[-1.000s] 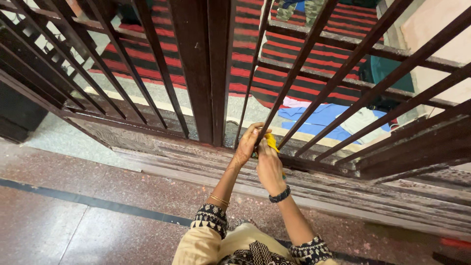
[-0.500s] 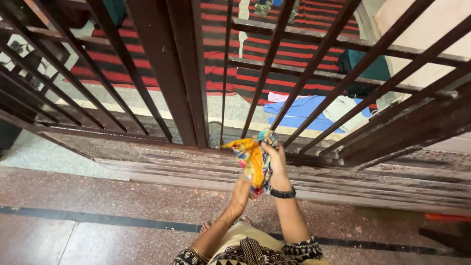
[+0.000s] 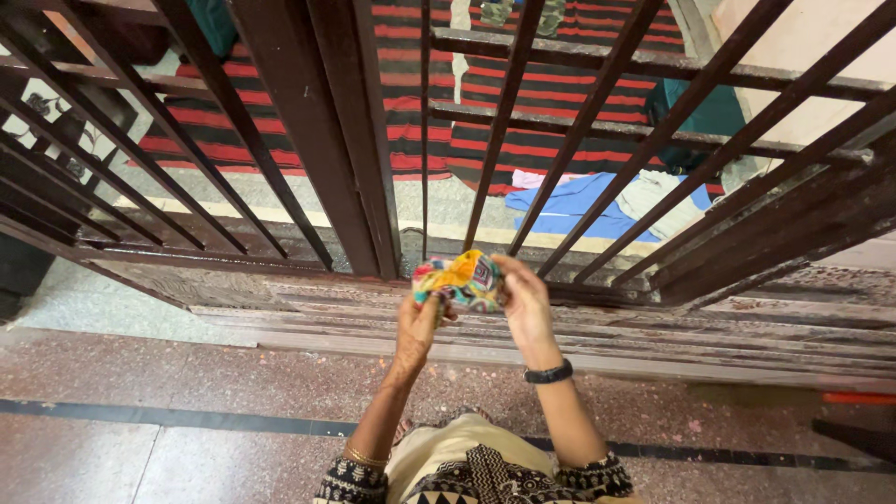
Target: The person holds a small colorful packet and attempts to open it by pulling at the plastic edges and using their fingernails while standing at a metal gate.
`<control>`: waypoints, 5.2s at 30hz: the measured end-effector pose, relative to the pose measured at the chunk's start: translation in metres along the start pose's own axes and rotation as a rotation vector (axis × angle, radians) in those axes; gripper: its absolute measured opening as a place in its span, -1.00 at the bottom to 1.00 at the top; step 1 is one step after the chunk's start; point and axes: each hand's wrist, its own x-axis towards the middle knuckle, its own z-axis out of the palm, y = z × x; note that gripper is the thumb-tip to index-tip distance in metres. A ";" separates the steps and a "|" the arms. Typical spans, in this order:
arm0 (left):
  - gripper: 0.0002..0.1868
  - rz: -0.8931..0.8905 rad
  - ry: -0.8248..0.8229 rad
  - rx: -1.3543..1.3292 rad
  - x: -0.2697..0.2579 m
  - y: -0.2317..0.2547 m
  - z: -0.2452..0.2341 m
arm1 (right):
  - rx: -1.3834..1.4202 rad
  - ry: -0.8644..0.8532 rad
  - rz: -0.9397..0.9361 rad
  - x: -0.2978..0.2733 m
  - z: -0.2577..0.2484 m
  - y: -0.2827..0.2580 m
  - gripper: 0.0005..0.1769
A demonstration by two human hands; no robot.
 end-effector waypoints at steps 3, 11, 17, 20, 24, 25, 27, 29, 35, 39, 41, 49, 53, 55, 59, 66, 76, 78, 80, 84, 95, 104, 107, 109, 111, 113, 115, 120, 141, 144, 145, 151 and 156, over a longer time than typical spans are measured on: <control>-0.76 0.079 -0.226 0.334 0.006 -0.009 0.012 | -0.586 -0.203 -0.329 -0.018 0.017 0.016 -0.57; -0.52 0.223 -0.475 0.370 0.008 0.016 -0.009 | -1.074 0.143 -0.350 -0.019 0.000 0.019 -0.67; -0.51 0.414 -0.047 1.128 0.010 -0.025 -0.020 | -1.514 -0.144 -0.536 -0.011 0.010 0.060 -0.59; -0.43 0.447 -0.132 1.285 -0.011 -0.052 -0.014 | -1.571 -0.197 -0.549 0.002 0.018 0.073 -0.50; -0.35 0.437 -0.194 1.214 -0.032 -0.056 -0.012 | -1.666 -0.217 -0.309 0.027 0.024 0.080 -0.57; -0.42 0.419 -0.181 1.226 -0.029 -0.053 -0.010 | -1.681 -0.228 -0.196 0.029 0.024 0.082 -0.62; -0.55 0.383 -0.149 1.251 -0.018 -0.045 -0.008 | -1.763 -0.217 -0.020 0.035 0.027 0.080 -0.78; -0.50 0.485 -0.085 1.190 -0.012 -0.039 -0.007 | -1.776 -0.182 -0.142 0.030 0.029 0.074 -0.79; -0.37 0.602 -0.042 0.949 -0.015 -0.031 -0.011 | -1.810 -0.119 -0.555 0.021 0.039 0.060 -0.74; -0.36 0.585 0.003 0.696 -0.010 -0.049 -0.011 | -1.789 -0.230 -0.083 0.028 0.033 0.067 -0.71; -0.44 0.439 -0.052 0.393 -0.004 -0.060 -0.011 | -1.721 -0.215 -0.288 0.018 0.031 0.064 -0.61; -0.62 -0.048 -0.150 -0.201 0.008 -0.096 -0.002 | -1.133 -0.018 -0.192 -0.040 0.039 0.056 -0.49; -0.65 -0.004 -0.148 -0.212 0.016 -0.091 -0.001 | -0.979 0.008 -0.271 -0.031 0.027 0.044 -0.58; -0.66 -0.006 -0.154 -0.229 0.016 -0.085 0.000 | -0.794 -0.113 -0.329 -0.025 0.012 0.038 -0.61; -0.67 -0.032 -0.204 -0.333 0.008 -0.065 0.010 | -0.163 0.060 0.173 -0.020 -0.009 0.043 -0.63; -0.69 -0.189 -0.209 -0.420 0.006 -0.044 0.010 | -1.112 0.067 -0.260 -0.029 -0.001 0.032 -0.55; -0.74 -0.125 -0.122 -0.371 0.033 -0.099 0.009 | -1.478 -0.252 -0.362 -0.041 0.041 0.027 -0.44; -0.70 -0.203 -0.166 -0.370 0.030 -0.096 0.001 | -1.492 -0.211 -0.369 -0.035 0.027 0.041 -0.47; -0.64 -0.187 -0.178 -0.328 0.030 -0.086 0.001 | -1.539 -0.189 -0.424 -0.025 0.019 0.058 -0.47; -0.54 0.035 -0.037 0.055 0.026 -0.068 -0.002 | -1.722 -0.227 -0.447 -0.009 0.027 0.077 -0.35; -0.59 0.485 0.120 0.777 -0.007 -0.038 -0.027 | -1.671 -0.265 -0.320 0.017 0.047 0.083 -0.59; -0.68 0.335 0.098 0.868 -0.048 -0.065 -0.074 | -1.735 -0.211 -0.091 0.019 0.018 0.100 -0.64; -0.66 0.306 0.045 0.832 -0.047 -0.070 -0.067 | -1.717 -0.198 -0.114 0.034 0.042 0.103 -0.71; -0.66 0.286 0.003 0.816 -0.047 -0.064 -0.056 | -1.765 -0.121 -0.696 0.034 0.044 0.104 -0.78; -0.66 0.277 -0.025 0.804 -0.043 -0.054 -0.042 | -1.730 -0.209 -0.434 0.030 0.034 0.099 -0.77; -0.64 0.369 -0.028 0.835 -0.039 -0.046 -0.036 | -1.696 -0.212 -0.334 0.023 0.014 0.089 -0.76; -0.61 0.523 -0.017 0.872 -0.035 -0.039 -0.032 | -1.674 -0.130 -0.396 0.018 -0.004 0.080 -0.73; -0.44 0.914 -0.084 1.122 -0.007 -0.021 -0.020 | -1.713 -0.142 -0.384 0.024 -0.003 0.094 -0.78; -0.50 0.453 -0.545 1.419 0.082 -0.034 0.021 | -1.770 0.028 -0.262 0.001 -0.040 0.043 -0.77; -0.45 0.428 -0.588 1.449 0.080 -0.014 0.032 | -1.779 0.134 -0.511 0.003 -0.044 0.055 -0.80; -0.44 0.701 -0.402 1.420 0.076 -0.009 0.035 | -1.789 0.173 -0.548 0.003 -0.045 0.061 -0.81; -0.36 0.765 -0.252 1.275 0.082 -0.028 0.041 | -1.700 -0.032 -0.275 0.015 -0.039 0.072 -0.81; -0.48 0.870 -0.260 1.355 0.079 -0.027 0.036 | -1.802 0.115 -0.376 -0.001 -0.078 0.047 -0.82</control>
